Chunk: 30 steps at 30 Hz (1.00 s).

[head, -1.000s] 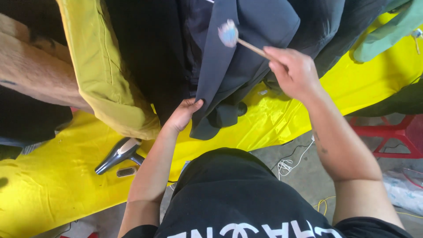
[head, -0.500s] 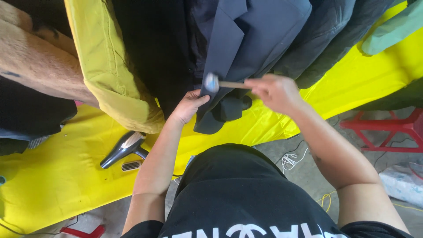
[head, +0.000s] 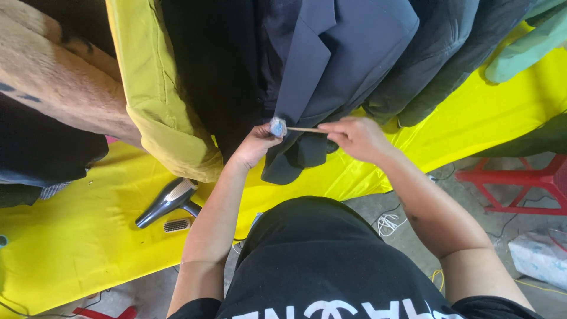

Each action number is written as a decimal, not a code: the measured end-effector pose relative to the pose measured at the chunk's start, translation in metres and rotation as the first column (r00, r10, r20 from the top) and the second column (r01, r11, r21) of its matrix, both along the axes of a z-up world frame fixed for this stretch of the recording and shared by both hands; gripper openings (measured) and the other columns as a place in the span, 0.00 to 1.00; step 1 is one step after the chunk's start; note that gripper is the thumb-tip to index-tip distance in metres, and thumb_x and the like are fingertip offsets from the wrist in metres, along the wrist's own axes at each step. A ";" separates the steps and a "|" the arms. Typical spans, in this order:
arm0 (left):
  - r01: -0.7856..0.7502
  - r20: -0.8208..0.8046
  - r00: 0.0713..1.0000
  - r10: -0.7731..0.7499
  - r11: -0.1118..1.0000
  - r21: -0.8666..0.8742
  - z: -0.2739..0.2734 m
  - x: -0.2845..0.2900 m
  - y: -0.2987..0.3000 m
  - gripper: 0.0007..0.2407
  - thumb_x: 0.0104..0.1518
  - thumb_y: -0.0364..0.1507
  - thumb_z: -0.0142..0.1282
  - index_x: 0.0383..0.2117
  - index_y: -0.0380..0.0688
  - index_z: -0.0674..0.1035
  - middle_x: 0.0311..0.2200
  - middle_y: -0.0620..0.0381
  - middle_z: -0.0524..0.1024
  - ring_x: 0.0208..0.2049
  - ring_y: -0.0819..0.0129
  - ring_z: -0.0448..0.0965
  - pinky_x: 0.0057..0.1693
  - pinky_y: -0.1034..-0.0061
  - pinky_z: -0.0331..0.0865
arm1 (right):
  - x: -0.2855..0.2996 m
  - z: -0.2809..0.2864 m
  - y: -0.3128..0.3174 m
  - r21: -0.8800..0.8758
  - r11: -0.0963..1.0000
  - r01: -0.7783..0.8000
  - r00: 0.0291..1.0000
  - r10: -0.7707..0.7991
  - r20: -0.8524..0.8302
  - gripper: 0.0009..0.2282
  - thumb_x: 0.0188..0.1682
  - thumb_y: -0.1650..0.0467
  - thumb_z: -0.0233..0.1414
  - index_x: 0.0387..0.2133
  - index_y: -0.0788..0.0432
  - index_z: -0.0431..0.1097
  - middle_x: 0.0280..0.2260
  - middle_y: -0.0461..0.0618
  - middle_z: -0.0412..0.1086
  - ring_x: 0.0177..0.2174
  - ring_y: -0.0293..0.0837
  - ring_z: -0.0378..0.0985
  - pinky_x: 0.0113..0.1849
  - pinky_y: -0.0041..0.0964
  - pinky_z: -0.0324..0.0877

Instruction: Applying a substance to spots on jackets using a small applicator and drying them with a handheld hair dryer.

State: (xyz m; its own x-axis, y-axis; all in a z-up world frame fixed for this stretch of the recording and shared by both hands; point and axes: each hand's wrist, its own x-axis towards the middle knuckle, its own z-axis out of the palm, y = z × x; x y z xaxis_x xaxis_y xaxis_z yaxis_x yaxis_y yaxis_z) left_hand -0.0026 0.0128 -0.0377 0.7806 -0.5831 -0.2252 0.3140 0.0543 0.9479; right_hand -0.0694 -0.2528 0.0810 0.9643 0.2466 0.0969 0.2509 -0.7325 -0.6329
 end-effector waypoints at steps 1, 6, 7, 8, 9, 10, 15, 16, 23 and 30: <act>-0.002 0.002 1.000 0.002 1.000 -0.001 0.007 0.003 -0.003 0.13 0.60 0.22 0.58 0.51 0.43 0.82 0.50 0.53 0.80 0.60 0.55 0.73 0.70 0.57 0.55 | 0.011 0.006 -0.004 -0.001 1.000 -0.002 1.000 0.002 0.002 0.10 0.51 0.74 0.56 0.44 0.51 0.81 0.34 0.54 0.81 0.33 0.55 0.82 0.40 0.49 0.76; 0.023 -0.059 0.998 -0.020 0.999 0.047 0.025 0.006 -0.013 0.14 0.60 0.22 0.56 0.51 0.51 0.83 0.52 0.54 0.79 0.59 0.52 0.76 0.69 0.56 0.57 | 0.041 0.026 -0.045 0.113 0.970 0.214 0.919 -0.240 0.314 0.08 0.54 0.76 0.62 0.44 0.56 0.81 0.40 0.53 0.79 0.42 0.52 0.81 0.47 0.45 0.74; 0.024 -0.060 0.998 -0.021 0.999 0.046 0.024 0.006 -0.014 0.14 0.60 0.22 0.56 0.51 0.51 0.83 0.52 0.54 0.79 0.59 0.52 0.76 0.69 0.56 0.57 | 0.039 0.025 -0.047 0.111 0.970 0.216 0.919 -0.240 0.313 0.08 0.54 0.76 0.62 0.44 0.56 0.81 0.40 0.53 0.79 0.42 0.52 0.81 0.47 0.45 0.74; 0.027 -0.056 0.998 -0.025 0.999 0.037 0.024 0.007 -0.014 0.14 0.60 0.21 0.55 0.51 0.51 0.83 0.53 0.54 0.79 0.59 0.51 0.75 0.69 0.55 0.57 | 0.040 0.025 -0.048 0.129 0.964 0.234 0.923 -0.262 0.281 0.09 0.55 0.75 0.61 0.47 0.55 0.80 0.41 0.53 0.79 0.43 0.51 0.80 0.48 0.43 0.73; 0.030 -0.052 0.998 -0.028 0.999 0.028 0.023 0.008 -0.013 0.14 0.61 0.21 0.55 0.51 0.51 0.83 0.54 0.53 0.79 0.60 0.50 0.74 0.69 0.54 0.56 | 0.041 0.026 -0.049 0.146 0.956 0.253 0.926 -0.283 0.249 0.11 0.56 0.74 0.60 0.50 0.54 0.79 0.42 0.52 0.78 0.43 0.50 0.80 0.49 0.42 0.73; 0.025 -0.052 0.998 -0.023 0.999 0.026 0.023 0.008 -0.012 0.14 0.61 0.21 0.55 0.51 0.51 0.83 0.54 0.53 0.79 0.60 0.50 0.74 0.69 0.54 0.56 | 0.037 0.018 -0.041 0.144 0.958 0.248 0.928 -0.277 0.250 0.11 0.56 0.74 0.60 0.50 0.54 0.79 0.42 0.52 0.78 0.43 0.50 0.80 0.49 0.42 0.73; 0.043 -0.058 0.998 -0.038 0.996 0.082 0.005 0.016 0.002 0.14 0.62 0.24 0.55 0.53 0.49 0.81 0.55 0.55 0.78 0.62 0.53 0.71 0.70 0.57 0.54 | 0.014 -0.018 -0.015 0.059 0.992 0.110 0.991 -0.105 -0.085 0.11 0.52 0.73 0.58 0.47 0.49 0.81 0.39 0.48 0.80 0.38 0.46 0.83 0.46 0.41 0.75; 0.042 -0.058 0.998 -0.038 0.996 0.082 0.009 0.016 0.002 0.14 0.62 0.24 0.55 0.53 0.49 0.81 0.55 0.55 0.78 0.62 0.53 0.71 0.70 0.57 0.54 | 0.016 -0.015 -0.016 0.059 0.992 0.110 0.991 -0.104 -0.085 0.11 0.52 0.73 0.58 0.47 0.49 0.81 0.39 0.48 0.80 0.38 0.46 0.83 0.46 0.41 0.75; 0.052 -0.094 0.995 -0.045 0.996 0.069 0.042 0.011 -0.011 0.13 0.62 0.25 0.54 0.52 0.50 0.82 0.54 0.54 0.78 0.62 0.52 0.72 0.70 0.55 0.55 | 0.035 0.011 -0.051 0.153 0.962 0.224 0.942 -0.254 0.221 0.09 0.54 0.75 0.61 0.47 0.56 0.80 0.40 0.53 0.79 0.38 0.49 0.81 0.46 0.41 0.75; 0.039 -0.099 0.995 -0.031 0.996 0.085 0.043 0.015 -0.004 0.12 0.62 0.24 0.55 0.50 0.50 0.83 0.51 0.54 0.80 0.60 0.53 0.74 0.70 0.53 0.54 | 0.012 -0.025 -0.031 0.195 0.949 0.247 0.955 -0.273 0.120 0.11 0.49 0.76 0.63 0.44 0.56 0.81 0.38 0.56 0.79 0.39 0.55 0.81 0.46 0.45 0.73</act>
State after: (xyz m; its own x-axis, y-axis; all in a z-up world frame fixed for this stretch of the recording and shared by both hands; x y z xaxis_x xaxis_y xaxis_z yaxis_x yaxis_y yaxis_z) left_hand 0.0125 0.0088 0.0057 0.7320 -0.5846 -0.3499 0.4051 -0.0395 0.9134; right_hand -0.0574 -0.2837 0.0557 0.9652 -0.0441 0.2576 0.1641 -0.6648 -0.7288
